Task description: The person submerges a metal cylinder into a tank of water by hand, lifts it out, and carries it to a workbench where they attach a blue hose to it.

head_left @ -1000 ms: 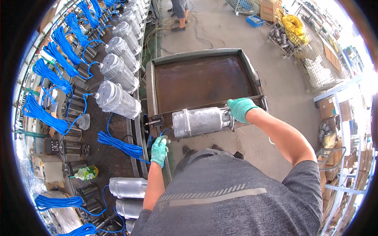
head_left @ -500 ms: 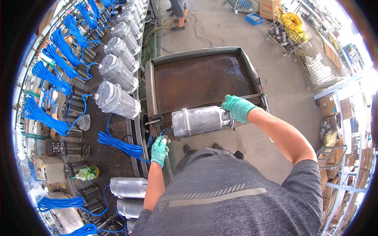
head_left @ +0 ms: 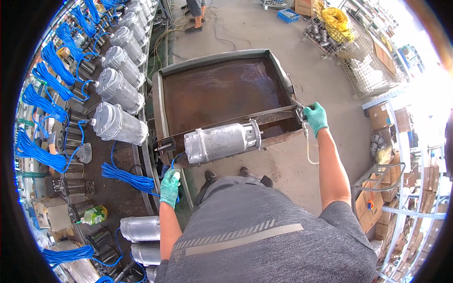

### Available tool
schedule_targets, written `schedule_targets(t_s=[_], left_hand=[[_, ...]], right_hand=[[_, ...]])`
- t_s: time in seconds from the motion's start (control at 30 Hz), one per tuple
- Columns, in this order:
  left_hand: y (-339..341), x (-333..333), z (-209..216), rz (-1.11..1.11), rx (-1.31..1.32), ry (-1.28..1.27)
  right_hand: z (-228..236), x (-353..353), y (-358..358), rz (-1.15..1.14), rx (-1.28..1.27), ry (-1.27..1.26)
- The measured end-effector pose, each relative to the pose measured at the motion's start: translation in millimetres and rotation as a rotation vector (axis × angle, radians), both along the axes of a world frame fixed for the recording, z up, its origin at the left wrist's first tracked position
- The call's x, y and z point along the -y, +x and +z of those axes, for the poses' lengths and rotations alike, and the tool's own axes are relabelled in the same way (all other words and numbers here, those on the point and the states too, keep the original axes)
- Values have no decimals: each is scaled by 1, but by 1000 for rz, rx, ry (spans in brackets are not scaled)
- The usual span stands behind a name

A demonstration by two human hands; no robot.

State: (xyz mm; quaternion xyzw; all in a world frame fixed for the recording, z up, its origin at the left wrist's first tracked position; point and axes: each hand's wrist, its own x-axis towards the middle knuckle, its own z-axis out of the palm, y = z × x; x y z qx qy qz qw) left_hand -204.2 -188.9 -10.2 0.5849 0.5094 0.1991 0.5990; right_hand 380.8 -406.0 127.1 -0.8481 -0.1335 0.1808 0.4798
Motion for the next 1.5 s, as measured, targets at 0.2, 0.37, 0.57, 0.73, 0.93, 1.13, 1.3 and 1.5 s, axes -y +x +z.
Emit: schedule_targets(t_s=[0.2, 0.37, 0.57, 0.73, 0.93, 1.13, 1.3, 1.5], left_hand=[[-29, -30, 24, 352, 38, 52], [-123, -80, -12, 726, -211, 361], [-97, -85, 10, 878, -513, 160], [-81, -141, -44, 784, -837, -61], [-132, -141, -60, 842, -236, -305], [-151, -94, 60, -48, 1149, -317], [-112, -33, 208, 386, 1207, 135], [-49, -26, 356, 199, 1281, 429]], right_hand=[[-117, 48, 32, -454, -352, 257], [-170, 44, 37, -465, -382, 98], [-145, 68, 16, -189, -78, -413], [-159, 90, 24, 13, -98, -139], [-66, -16, -60, 400, -244, -111], [-75, -55, -66, 720, -404, -299], [-75, -81, -70, 833, -468, -440], [-114, -92, -70, 814, -640, -363]])
